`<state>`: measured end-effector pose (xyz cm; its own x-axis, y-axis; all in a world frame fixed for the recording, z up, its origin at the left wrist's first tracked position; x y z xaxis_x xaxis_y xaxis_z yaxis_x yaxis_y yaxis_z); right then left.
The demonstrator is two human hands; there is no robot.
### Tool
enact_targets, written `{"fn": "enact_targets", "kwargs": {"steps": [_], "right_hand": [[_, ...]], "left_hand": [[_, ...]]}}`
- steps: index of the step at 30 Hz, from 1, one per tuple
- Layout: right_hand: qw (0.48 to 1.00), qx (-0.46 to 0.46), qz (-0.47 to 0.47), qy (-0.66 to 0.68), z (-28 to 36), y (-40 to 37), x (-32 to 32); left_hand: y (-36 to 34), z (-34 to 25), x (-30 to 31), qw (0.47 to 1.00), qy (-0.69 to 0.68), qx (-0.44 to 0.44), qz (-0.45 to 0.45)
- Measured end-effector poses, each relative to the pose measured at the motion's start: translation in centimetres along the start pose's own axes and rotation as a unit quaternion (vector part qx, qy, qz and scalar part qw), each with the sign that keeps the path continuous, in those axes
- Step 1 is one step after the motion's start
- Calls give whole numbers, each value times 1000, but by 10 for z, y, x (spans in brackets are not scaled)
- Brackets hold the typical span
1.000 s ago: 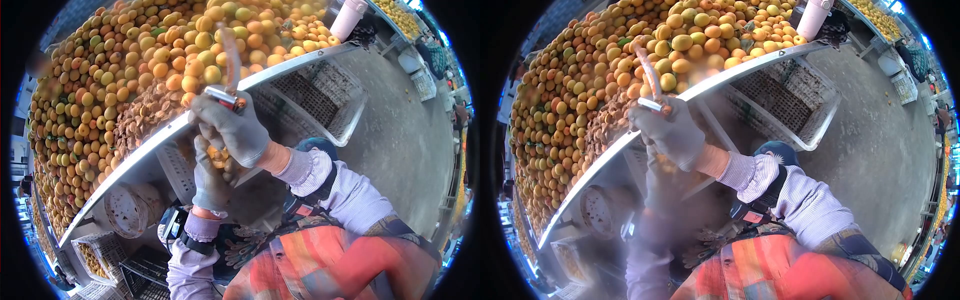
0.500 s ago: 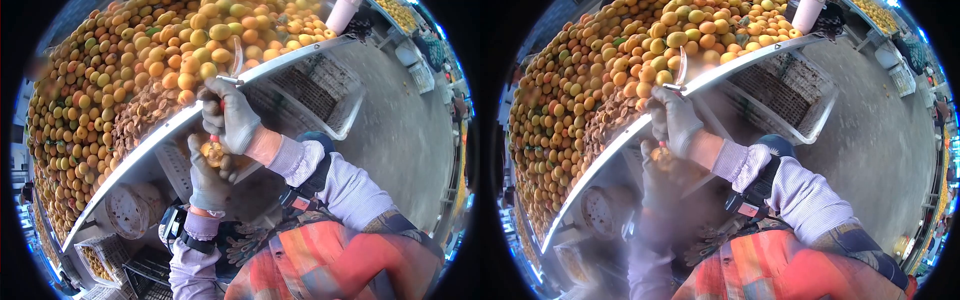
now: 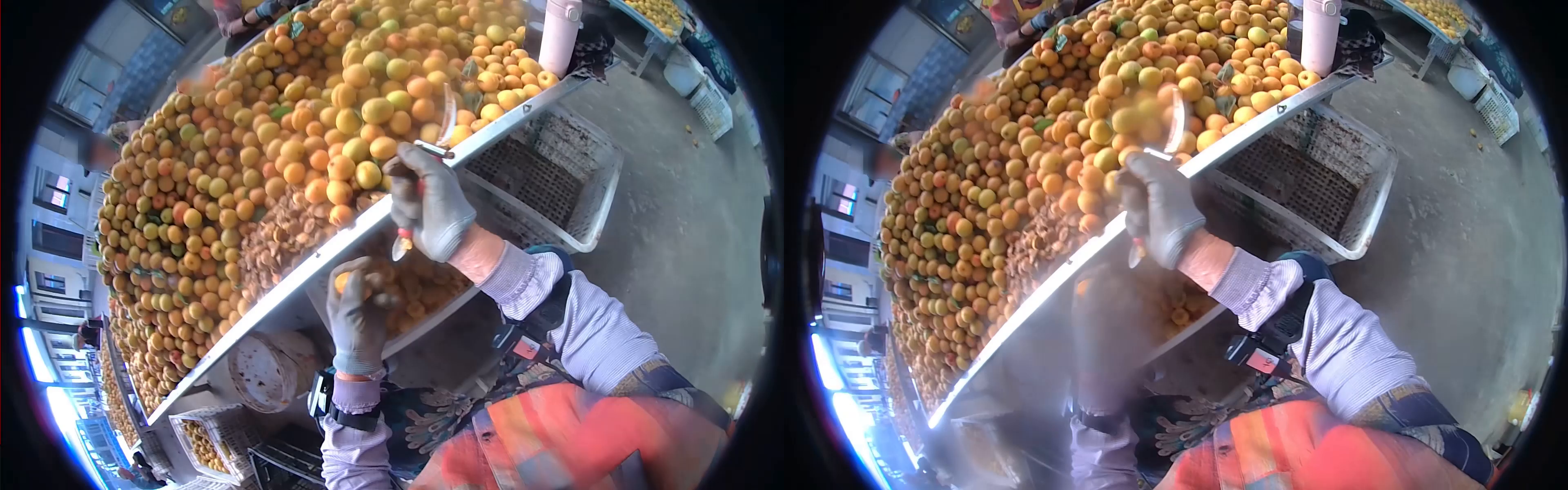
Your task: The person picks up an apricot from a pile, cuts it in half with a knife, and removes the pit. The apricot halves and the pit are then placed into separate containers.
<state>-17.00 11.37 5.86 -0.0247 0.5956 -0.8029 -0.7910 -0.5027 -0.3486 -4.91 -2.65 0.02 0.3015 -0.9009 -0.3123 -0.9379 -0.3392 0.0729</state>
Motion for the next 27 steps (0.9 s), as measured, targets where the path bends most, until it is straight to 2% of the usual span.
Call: {"fn": "enact_targets", "kwargs": {"steps": [1,3,5,6,7,8,9,11,14,15,17,18,19,20,21,22,23,25,27], "right_hand": [[1000,5,1,-2,6,-1,2],[999,2,-34,-3,10,-10,-2],[999,1,-32,-19,12,-12,-1],[999,-2,-31,-38,13,-13,0],[999,-5,-26,-37,15,-13,1],[999,-12,-25,-20,18,-14,4],[1000,-20,-20,-1,21,-14,4],[1000,-19,-19,-4,25,-17,5],[1000,-8,2,-10,29,-17,11],[1000,-15,-25,-1,28,-17,13],[998,-56,-8,-1,28,-18,15],[997,-65,15,-23,26,-15,17],[995,-87,19,-47,23,-16,18],[991,-106,23,-76,21,-17,19],[986,-126,25,-105,18,-19,17],[984,-130,4,-125,15,-25,12],[979,-125,11,-162,13,-28,10],[967,-99,17,-236,11,-33,4],[954,-114,17,-276,7,-35,3]], "left_hand": [[4,-3,5,998,-49,6,-45],[18,-18,26,996,-40,-11,-78],[31,-62,15,983,134,-72,-104],[43,-80,12,971,179,-89,-133],[58,-78,33,983,99,-52,-148],[72,-93,39,956,239,-100,-137],[94,-107,53,950,242,-160,-114],[99,-122,59,940,267,-113,-182],[106,-130,83,912,319,-147,-213],[104,-127,90,908,322,-151,-219],[95,-123,90,914,303,-146,-229],[82,-120,80,929,298,-122,-184],[68,-111,76,920,348,-166,-76],[56,-105,69,824,517,-230,-3],[38,-109,37,841,521,-147,7],[30,-99,31,892,450,-37,20],[21,-102,18,862,500,-52,64],[21,-85,39,871,481,-87,48],[28,-79,68,929,360,-89,-4]]}}
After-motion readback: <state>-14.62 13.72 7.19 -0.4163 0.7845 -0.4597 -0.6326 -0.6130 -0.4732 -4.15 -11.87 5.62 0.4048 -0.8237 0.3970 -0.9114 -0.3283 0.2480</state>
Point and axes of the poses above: each hand's wrist, its own y-axis towards the middle knuckle, its own x-axis out of the back of the hand, z = x × y, the point moved 4 cm from there along y, towards the middle knuckle, and after that the axes turned 13 degrees about -x, right-handed, at the moved point
